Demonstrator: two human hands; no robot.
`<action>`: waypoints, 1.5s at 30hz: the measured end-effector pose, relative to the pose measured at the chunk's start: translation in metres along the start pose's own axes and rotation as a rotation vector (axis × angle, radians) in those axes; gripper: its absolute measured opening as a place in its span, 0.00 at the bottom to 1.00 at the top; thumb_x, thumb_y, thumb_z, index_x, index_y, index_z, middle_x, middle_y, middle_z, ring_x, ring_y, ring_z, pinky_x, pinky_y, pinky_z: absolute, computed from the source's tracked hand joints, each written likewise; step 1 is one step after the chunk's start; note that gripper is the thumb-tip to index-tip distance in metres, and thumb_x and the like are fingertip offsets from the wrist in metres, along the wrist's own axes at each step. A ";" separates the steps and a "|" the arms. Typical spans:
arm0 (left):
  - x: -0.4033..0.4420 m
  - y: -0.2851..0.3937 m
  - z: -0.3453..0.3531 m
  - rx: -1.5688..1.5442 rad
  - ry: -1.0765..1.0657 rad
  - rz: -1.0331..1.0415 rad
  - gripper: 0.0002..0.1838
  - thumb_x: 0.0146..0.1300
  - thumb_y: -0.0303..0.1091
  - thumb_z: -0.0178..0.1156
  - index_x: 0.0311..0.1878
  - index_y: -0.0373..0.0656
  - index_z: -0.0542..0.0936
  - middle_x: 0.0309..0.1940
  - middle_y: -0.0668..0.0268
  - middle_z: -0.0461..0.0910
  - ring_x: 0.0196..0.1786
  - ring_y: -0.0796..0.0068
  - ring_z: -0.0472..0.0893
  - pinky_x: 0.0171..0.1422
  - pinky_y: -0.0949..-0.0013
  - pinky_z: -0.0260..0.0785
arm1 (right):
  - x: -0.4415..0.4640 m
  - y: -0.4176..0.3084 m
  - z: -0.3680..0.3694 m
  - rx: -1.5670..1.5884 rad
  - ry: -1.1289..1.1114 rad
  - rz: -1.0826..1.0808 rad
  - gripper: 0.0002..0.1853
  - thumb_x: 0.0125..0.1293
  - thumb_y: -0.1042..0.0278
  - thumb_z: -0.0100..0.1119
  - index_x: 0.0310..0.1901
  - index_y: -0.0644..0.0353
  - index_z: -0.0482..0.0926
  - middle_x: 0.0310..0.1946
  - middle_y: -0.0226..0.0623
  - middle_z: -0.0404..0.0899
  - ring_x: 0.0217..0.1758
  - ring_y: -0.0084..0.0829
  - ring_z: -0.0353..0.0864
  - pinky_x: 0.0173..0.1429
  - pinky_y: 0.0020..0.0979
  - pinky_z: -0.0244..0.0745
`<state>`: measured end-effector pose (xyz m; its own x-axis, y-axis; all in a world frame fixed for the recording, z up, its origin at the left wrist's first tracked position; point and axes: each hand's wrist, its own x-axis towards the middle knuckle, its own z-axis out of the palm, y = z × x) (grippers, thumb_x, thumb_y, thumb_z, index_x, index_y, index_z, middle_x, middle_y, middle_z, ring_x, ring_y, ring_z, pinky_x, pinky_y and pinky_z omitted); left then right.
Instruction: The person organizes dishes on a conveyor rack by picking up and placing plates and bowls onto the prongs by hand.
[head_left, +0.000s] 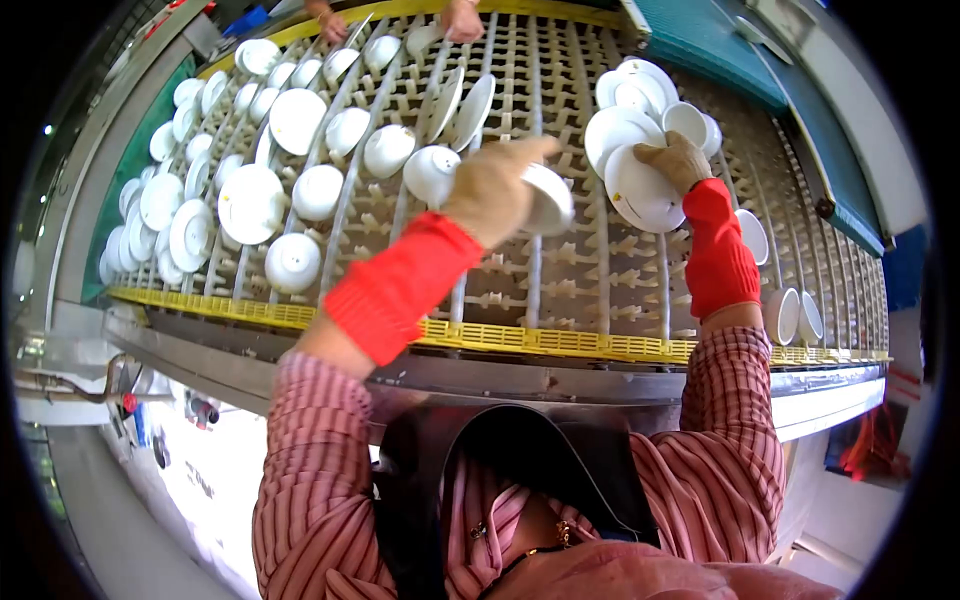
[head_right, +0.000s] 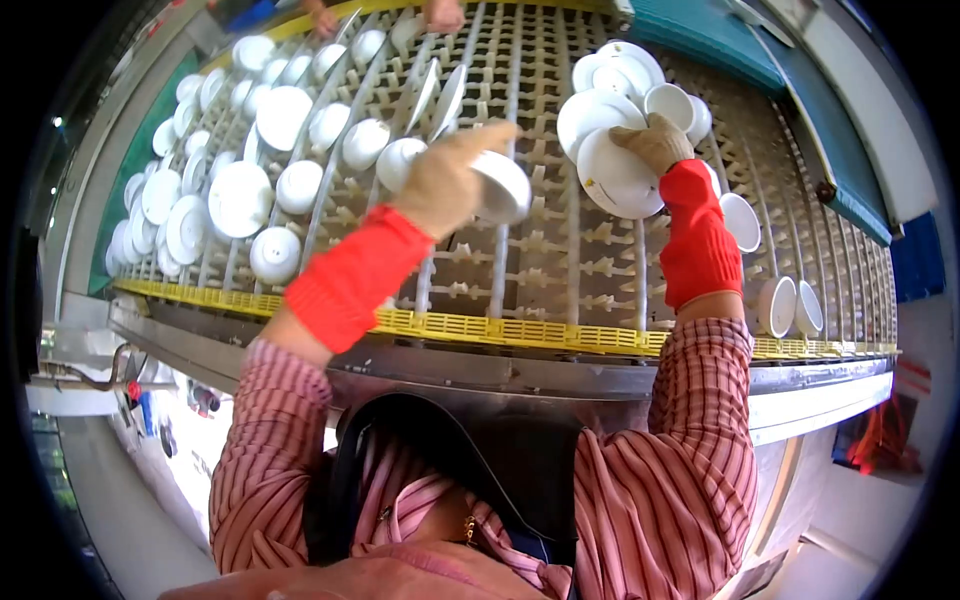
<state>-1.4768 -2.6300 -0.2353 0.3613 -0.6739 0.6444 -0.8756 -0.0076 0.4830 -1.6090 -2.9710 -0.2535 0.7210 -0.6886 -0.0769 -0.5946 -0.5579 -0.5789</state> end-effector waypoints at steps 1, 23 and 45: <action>-0.009 -0.001 -0.036 0.127 0.000 -0.045 0.21 0.77 0.22 0.55 0.67 0.43 0.89 0.57 0.49 0.93 0.58 0.51 0.93 0.69 0.53 0.85 | 0.000 0.000 0.005 0.126 -0.071 -0.033 0.43 0.67 0.39 0.81 0.70 0.71 0.84 0.57 0.54 0.93 0.57 0.44 0.96 0.60 0.41 0.90; -0.074 0.077 -0.075 0.387 -0.480 -0.241 0.39 0.54 0.52 0.86 0.61 0.34 0.84 0.59 0.47 0.87 0.65 0.42 0.85 0.70 0.46 0.79 | -0.146 -0.154 0.037 0.105 -0.384 -0.296 0.34 0.80 0.31 0.67 0.55 0.62 0.92 0.36 0.41 0.96 0.32 0.30 0.94 0.43 0.37 0.90; -0.069 0.077 -0.065 0.368 -0.260 -0.442 0.36 0.70 0.64 0.76 0.25 0.37 0.83 0.24 0.47 0.82 0.29 0.42 0.86 0.37 0.45 0.77 | 0.063 -0.064 0.030 -1.013 -0.017 -0.638 0.50 0.59 0.60 0.85 0.80 0.66 0.71 0.79 0.55 0.77 0.82 0.60 0.78 0.84 0.52 0.73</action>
<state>-1.5487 -2.5358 -0.2042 0.6650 -0.7061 0.2432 -0.7311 -0.5489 0.4053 -1.5150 -2.9646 -0.2455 0.9880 -0.1529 -0.0233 -0.1322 -0.9131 0.3857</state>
